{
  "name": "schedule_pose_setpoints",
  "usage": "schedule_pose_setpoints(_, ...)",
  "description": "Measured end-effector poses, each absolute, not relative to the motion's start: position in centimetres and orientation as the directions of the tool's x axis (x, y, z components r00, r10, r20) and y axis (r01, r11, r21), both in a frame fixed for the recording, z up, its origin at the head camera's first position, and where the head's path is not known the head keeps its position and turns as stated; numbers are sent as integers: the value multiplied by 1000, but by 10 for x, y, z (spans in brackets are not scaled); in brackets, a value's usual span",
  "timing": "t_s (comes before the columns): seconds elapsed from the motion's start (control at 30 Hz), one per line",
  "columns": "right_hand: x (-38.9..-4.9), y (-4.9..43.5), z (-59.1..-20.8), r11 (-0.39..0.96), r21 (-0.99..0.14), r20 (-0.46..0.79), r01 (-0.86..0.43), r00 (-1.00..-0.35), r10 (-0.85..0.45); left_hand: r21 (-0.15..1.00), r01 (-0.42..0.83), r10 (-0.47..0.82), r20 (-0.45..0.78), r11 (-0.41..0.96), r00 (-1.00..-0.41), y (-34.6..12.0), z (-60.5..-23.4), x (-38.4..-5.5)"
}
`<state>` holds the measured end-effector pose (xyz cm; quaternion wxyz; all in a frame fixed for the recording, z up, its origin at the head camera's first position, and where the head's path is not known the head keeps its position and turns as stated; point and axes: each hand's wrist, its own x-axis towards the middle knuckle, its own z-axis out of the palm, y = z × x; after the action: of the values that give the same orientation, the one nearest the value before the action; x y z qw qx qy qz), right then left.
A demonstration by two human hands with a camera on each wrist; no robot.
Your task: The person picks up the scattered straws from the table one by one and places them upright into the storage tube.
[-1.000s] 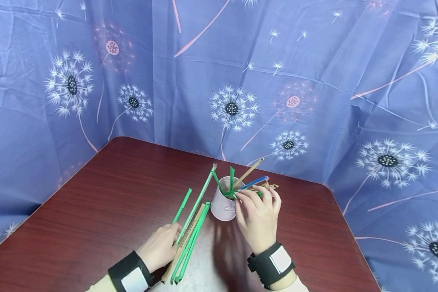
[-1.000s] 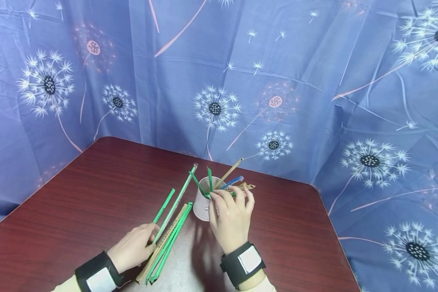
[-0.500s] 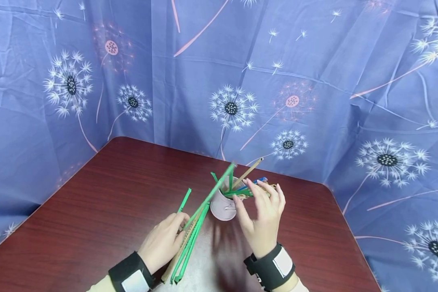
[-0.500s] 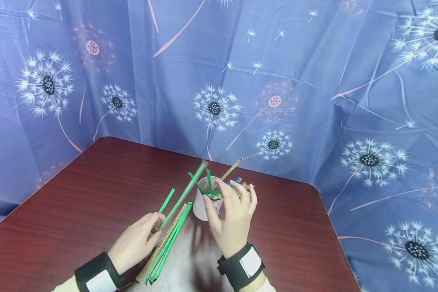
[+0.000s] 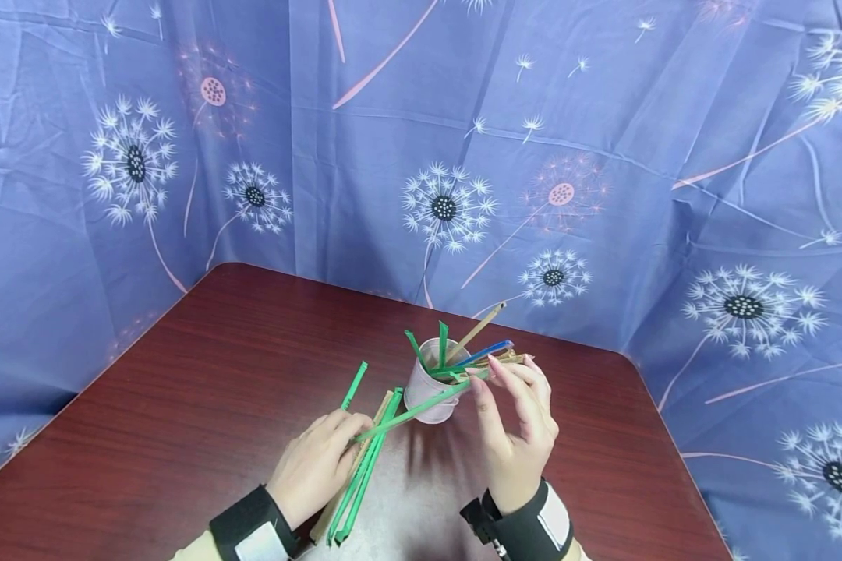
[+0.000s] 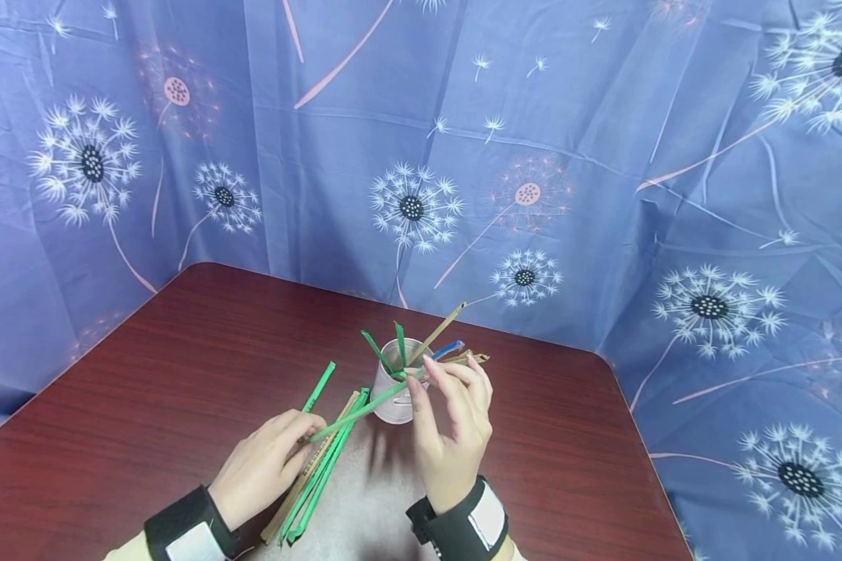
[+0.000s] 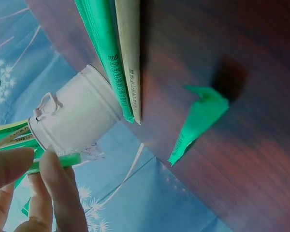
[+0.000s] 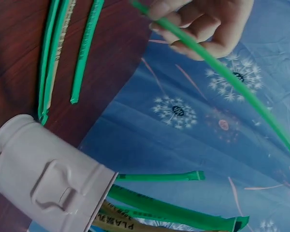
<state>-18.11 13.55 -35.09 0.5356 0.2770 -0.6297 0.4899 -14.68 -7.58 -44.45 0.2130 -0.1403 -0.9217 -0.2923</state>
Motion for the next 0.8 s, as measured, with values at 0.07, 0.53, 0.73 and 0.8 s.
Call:
schedule_pose_setpoints(0.07, -179, 135, -350, 349, -336, 939, -875, -284, 194, 481, 375, 131, 467, 793, -875, -76, -445, -147)
schedule_pose_setpoints(0.53, -179, 140, -333, 305, -237, 925, -922, -119, 360, 368, 244, 131, 305, 897, -943, -89, -465, -145)
schedule_pose_setpoints(0.73, -181, 136, -326, 388, -148, 923, -909, 14, 385, 330, 189, 113, 235, 925, -965, -94, -469, -148)
schedule_pose_setpoints(0.8, -181, 136, -326, 415, -132, 924, -900, 39, 380, 325, 184, 114, 221, 928, -969, -94, -470, -150)
